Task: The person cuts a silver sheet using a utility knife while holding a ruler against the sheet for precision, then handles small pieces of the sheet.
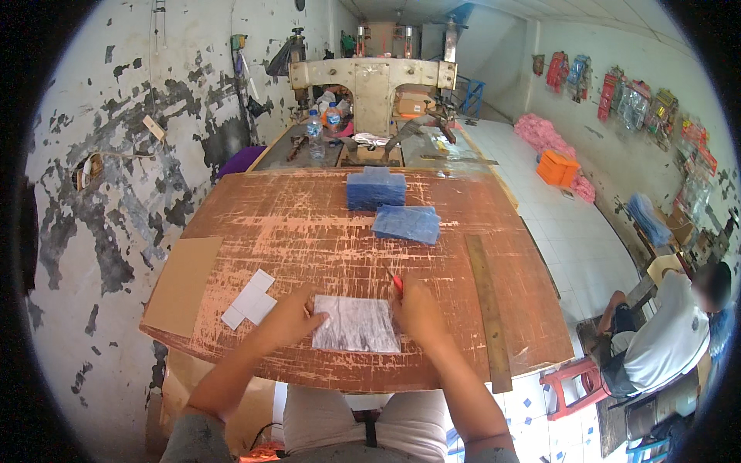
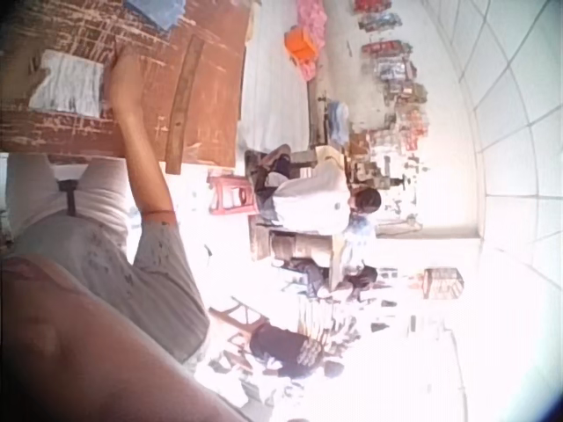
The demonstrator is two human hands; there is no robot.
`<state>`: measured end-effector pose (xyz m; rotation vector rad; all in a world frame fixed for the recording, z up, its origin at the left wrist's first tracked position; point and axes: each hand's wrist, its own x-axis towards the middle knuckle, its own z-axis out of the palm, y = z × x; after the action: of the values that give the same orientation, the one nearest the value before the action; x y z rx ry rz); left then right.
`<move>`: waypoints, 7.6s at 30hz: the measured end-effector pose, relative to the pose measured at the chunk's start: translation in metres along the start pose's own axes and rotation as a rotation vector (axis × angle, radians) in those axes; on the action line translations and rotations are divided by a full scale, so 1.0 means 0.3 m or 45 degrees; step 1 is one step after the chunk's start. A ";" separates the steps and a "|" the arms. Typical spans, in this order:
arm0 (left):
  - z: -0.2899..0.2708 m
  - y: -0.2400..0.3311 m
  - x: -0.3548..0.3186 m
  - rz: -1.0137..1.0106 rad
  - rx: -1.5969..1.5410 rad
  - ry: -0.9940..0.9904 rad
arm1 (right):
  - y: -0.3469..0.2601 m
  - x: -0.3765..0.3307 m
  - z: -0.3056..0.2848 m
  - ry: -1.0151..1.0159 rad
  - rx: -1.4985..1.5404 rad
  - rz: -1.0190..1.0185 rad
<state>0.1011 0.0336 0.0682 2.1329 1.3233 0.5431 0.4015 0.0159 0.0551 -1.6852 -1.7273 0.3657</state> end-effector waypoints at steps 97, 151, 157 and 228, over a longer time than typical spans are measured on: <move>-0.169 -0.006 -0.418 0.490 -0.476 1.501 | -0.452 -0.838 0.948 -2.439 1.787 1.029; 0.118 -0.113 -0.443 0.041 -0.692 0.878 | -0.446 -0.462 -0.035 -0.885 2.460 -1.216; 0.223 -0.180 -0.375 0.178 -0.236 0.914 | -0.442 -0.449 -0.015 -0.814 2.525 -1.248; 0.284 -0.205 -0.354 0.195 -0.101 0.952 | -0.349 -0.386 -0.216 -0.096 2.044 -1.345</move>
<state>0.0654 -0.0620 -0.0411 2.0442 1.4627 1.5358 0.3539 -0.1244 0.1366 0.3763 -1.3172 0.9012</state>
